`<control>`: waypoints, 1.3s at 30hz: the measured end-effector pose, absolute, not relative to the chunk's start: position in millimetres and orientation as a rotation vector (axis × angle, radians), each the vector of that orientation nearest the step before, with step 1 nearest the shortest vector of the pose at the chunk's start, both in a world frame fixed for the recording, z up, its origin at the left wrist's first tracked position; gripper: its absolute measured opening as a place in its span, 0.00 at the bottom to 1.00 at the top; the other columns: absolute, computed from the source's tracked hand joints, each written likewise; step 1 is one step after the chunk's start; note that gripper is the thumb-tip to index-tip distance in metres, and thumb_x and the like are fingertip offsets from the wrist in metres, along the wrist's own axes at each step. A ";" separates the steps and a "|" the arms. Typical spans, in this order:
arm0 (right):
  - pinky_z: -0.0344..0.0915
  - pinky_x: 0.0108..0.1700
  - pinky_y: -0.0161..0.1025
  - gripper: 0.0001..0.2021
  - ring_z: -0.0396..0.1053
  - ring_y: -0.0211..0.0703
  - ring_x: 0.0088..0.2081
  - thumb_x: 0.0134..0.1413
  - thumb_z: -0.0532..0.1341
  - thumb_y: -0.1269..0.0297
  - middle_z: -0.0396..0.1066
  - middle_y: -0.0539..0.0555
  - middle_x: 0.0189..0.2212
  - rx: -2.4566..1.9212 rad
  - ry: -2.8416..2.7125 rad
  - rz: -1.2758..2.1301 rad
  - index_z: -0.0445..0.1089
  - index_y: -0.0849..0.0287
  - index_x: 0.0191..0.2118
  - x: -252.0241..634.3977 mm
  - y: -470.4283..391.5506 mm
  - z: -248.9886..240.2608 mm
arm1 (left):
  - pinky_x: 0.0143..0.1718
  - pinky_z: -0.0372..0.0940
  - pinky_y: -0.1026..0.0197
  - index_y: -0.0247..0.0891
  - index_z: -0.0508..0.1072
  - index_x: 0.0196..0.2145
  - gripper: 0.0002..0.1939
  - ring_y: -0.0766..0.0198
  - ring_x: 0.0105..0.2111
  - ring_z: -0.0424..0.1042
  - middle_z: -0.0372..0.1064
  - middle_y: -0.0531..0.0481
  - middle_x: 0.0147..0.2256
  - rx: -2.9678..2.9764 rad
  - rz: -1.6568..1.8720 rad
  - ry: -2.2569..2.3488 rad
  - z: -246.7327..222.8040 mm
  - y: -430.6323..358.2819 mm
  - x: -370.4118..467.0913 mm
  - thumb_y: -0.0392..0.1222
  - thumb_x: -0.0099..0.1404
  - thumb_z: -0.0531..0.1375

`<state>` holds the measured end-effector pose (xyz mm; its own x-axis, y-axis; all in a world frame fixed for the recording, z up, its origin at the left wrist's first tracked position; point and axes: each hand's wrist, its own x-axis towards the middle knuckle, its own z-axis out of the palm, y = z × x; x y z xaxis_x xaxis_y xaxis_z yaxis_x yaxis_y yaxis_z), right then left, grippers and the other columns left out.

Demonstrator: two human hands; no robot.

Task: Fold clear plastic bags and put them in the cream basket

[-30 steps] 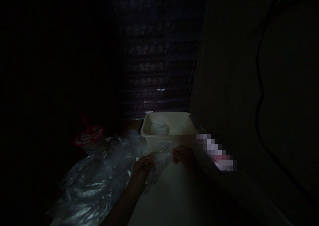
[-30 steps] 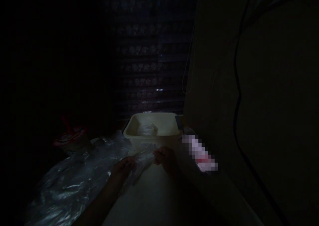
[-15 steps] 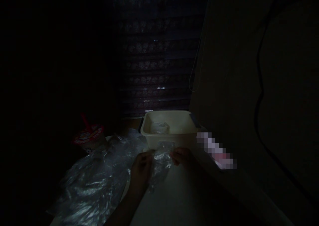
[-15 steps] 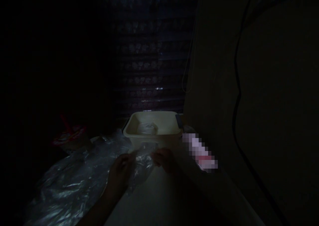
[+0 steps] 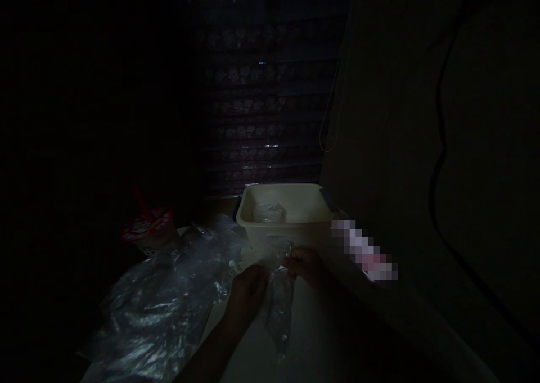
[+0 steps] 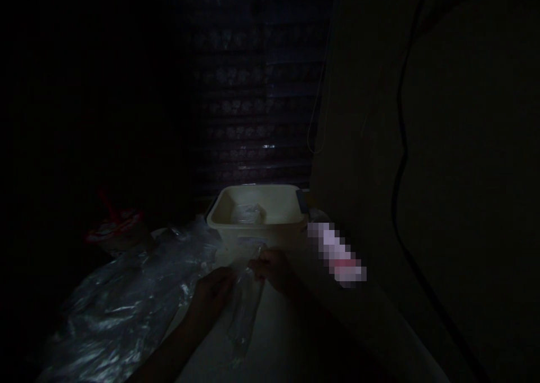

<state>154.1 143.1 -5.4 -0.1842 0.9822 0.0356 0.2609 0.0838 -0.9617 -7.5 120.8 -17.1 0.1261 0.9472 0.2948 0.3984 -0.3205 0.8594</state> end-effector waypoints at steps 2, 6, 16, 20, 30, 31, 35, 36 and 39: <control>0.55 0.19 0.30 0.17 0.59 0.32 0.16 0.38 0.56 0.54 0.60 0.47 0.10 -1.297 -1.572 1.103 0.58 0.60 0.12 157.8 145.1 -4.1 | 0.27 0.59 0.64 0.37 0.69 0.23 0.08 0.64 0.24 0.66 0.67 0.51 0.23 1.703 1.195 1.339 -17.2 123.5 -9.5 0.42 0.51 0.53; 0.55 0.18 0.30 0.13 0.60 0.32 0.15 0.34 0.58 0.58 0.59 0.45 0.10 -1.363 -1.467 1.114 0.56 0.60 0.13 164.2 151.0 -5.6 | 0.24 0.58 0.66 0.36 0.69 0.22 0.10 0.65 0.24 0.65 0.66 0.52 0.21 1.480 1.268 1.380 -19.1 128.6 -14.0 0.46 0.50 0.55; 0.60 0.20 0.32 0.07 0.61 0.32 0.15 0.32 0.55 0.63 0.61 0.45 0.12 -1.322 -1.332 1.329 0.58 0.60 0.21 172.8 157.0 -17.4 | 0.19 0.56 0.67 0.35 0.65 0.21 0.13 0.69 0.18 0.61 0.61 0.56 0.17 1.161 1.275 1.227 -19.8 130.4 -15.1 0.49 0.47 0.56; 0.59 0.19 0.32 0.07 0.61 0.33 0.15 0.32 0.55 0.63 0.61 0.44 0.11 -1.332 -1.342 1.337 0.59 0.60 0.22 173.0 157.8 -18.8 | 0.18 0.55 0.68 0.34 0.67 0.19 0.12 0.70 0.17 0.60 0.61 0.56 0.16 1.175 1.246 1.253 -16.5 128.6 -12.6 0.47 0.45 0.59; 0.53 0.15 0.29 0.10 0.56 0.30 0.12 0.35 0.55 0.64 0.56 0.45 0.07 -1.353 -1.454 1.331 0.56 0.60 0.11 178.1 157.8 -12.8 | 0.18 0.54 0.69 0.34 0.65 0.19 0.14 0.71 0.17 0.58 0.59 0.56 0.16 1.144 1.298 1.301 -22.1 129.4 -15.9 0.49 0.51 0.55; 0.53 0.15 0.29 0.12 0.56 0.30 0.11 0.37 0.54 0.63 0.56 0.45 0.07 -1.368 -1.443 1.334 0.55 0.60 0.11 177.9 158.5 -13.6 | 0.18 0.54 0.68 0.34 0.65 0.20 0.14 0.71 0.17 0.58 0.59 0.56 0.16 1.146 1.299 1.306 -21.3 129.1 -16.0 0.49 0.51 0.55; 0.55 0.15 0.31 0.14 0.59 0.33 0.13 0.43 0.51 0.57 0.60 0.48 0.11 -1.413 -1.390 1.383 0.57 0.60 0.16 175.1 158.7 -13.9 | 0.19 0.55 0.68 0.34 0.66 0.20 0.13 0.70 0.17 0.60 0.60 0.55 0.16 1.172 1.297 1.343 -16.0 127.5 -15.1 0.48 0.50 0.55; 0.54 0.15 0.31 0.14 0.60 0.33 0.14 0.43 0.51 0.55 0.61 0.48 0.12 -1.420 -1.397 1.383 0.59 0.60 0.18 174.1 157.6 -12.9 | 0.18 0.55 0.69 0.34 0.65 0.18 0.13 0.70 0.17 0.59 0.60 0.55 0.15 1.181 1.292 1.355 -14.7 127.1 -14.6 0.48 0.50 0.55; 0.52 0.14 0.30 0.12 0.60 0.33 0.15 0.37 0.57 0.55 0.61 0.46 0.13 -1.450 -1.492 1.274 0.63 0.61 0.24 171.7 152.6 -10.0 | 0.16 0.53 0.69 0.35 0.64 0.16 0.12 0.71 0.15 0.58 0.60 0.56 0.14 1.198 1.276 1.385 -12.2 126.0 -12.3 0.46 0.48 0.57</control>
